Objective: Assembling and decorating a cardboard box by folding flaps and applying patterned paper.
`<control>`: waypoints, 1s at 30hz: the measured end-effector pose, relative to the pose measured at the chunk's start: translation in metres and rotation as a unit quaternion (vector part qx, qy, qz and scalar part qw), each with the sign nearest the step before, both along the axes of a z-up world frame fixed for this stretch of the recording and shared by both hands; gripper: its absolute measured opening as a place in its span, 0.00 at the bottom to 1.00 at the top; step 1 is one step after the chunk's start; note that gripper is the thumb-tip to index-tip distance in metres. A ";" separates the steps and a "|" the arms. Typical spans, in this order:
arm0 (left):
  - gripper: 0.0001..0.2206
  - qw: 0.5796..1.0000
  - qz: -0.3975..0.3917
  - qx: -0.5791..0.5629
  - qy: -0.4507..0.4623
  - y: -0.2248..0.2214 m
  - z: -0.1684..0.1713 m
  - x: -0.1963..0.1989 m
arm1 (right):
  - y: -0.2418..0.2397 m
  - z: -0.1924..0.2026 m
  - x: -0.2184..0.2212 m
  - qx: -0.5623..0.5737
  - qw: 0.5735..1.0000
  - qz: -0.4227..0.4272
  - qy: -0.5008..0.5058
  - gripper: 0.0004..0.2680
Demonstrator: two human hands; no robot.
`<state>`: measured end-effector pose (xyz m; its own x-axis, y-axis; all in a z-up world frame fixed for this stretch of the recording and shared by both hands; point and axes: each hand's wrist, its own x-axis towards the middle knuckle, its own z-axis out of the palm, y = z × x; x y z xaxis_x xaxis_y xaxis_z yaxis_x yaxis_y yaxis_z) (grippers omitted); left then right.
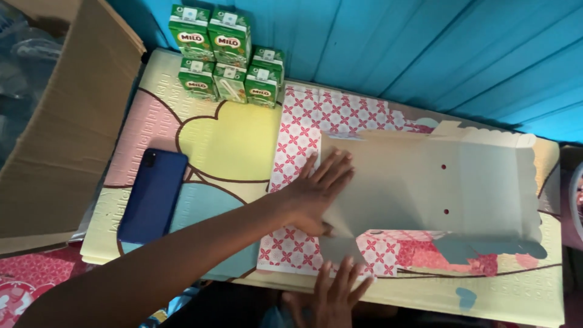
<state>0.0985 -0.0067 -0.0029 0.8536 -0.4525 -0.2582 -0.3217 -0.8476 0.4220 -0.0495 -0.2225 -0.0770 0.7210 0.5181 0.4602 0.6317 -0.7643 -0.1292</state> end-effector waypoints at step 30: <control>0.65 0.999 -0.023 0.022 0.027 0.005 0.006 0.004 | 0.009 -0.015 -0.014 0.059 0.996 -0.051 -0.038 0.35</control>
